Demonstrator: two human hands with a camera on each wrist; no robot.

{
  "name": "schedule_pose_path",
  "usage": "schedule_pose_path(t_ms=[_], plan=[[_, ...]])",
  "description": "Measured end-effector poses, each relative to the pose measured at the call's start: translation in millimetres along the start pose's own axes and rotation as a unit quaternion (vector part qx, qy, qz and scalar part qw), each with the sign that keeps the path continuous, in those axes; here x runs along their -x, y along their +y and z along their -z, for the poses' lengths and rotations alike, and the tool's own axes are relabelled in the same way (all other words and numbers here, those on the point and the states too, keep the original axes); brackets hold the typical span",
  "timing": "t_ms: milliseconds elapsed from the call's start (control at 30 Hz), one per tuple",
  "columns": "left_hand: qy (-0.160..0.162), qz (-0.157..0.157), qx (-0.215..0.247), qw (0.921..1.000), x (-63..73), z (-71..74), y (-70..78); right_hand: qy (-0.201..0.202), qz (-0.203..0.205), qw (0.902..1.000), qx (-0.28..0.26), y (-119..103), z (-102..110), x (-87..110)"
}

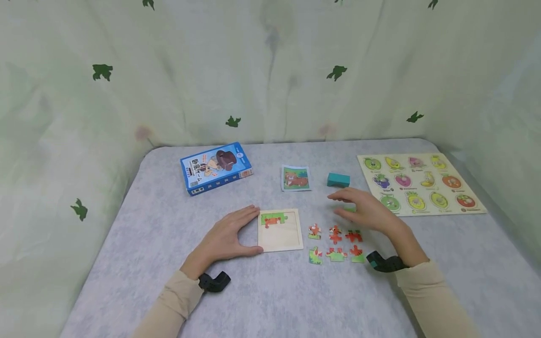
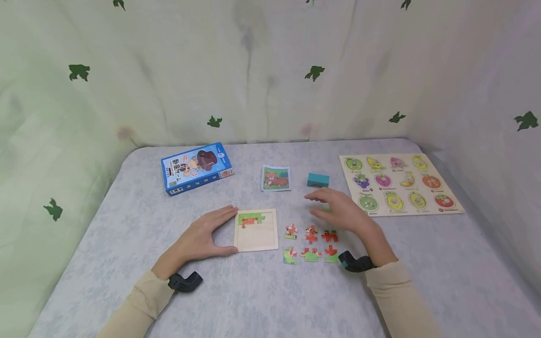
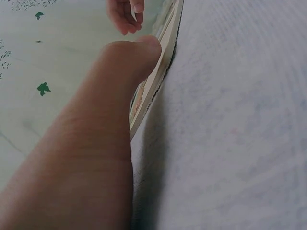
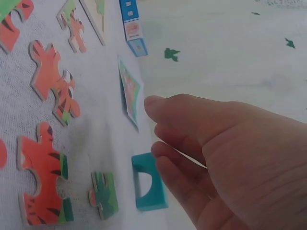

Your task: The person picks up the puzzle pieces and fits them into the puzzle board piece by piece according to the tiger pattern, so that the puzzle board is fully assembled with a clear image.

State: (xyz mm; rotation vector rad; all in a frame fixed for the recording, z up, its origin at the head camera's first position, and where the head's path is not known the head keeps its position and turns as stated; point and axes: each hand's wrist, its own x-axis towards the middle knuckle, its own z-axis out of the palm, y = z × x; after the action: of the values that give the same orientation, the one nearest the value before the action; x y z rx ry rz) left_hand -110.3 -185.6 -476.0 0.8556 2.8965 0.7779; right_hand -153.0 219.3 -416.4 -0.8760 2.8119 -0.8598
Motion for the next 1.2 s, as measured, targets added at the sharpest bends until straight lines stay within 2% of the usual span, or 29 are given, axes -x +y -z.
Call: schedule_pose_path(t_ms=[333,633,1200], plan=[[0.003,0.002,0.003,1.0,-0.2,-2.4,1.3,-0.002,-0.002,0.9999,-0.011,13,3,3.2],[0.001,0.0,0.005,1.0,3.0,-6.6,5.0,-0.025,-0.048,0.9983,-0.023,28,6,10.6],[-0.003,-0.007,0.012,0.9999,-0.3,0.5,-1.0,-0.059,-0.086,0.9942,-0.026,37,8,12.9]])
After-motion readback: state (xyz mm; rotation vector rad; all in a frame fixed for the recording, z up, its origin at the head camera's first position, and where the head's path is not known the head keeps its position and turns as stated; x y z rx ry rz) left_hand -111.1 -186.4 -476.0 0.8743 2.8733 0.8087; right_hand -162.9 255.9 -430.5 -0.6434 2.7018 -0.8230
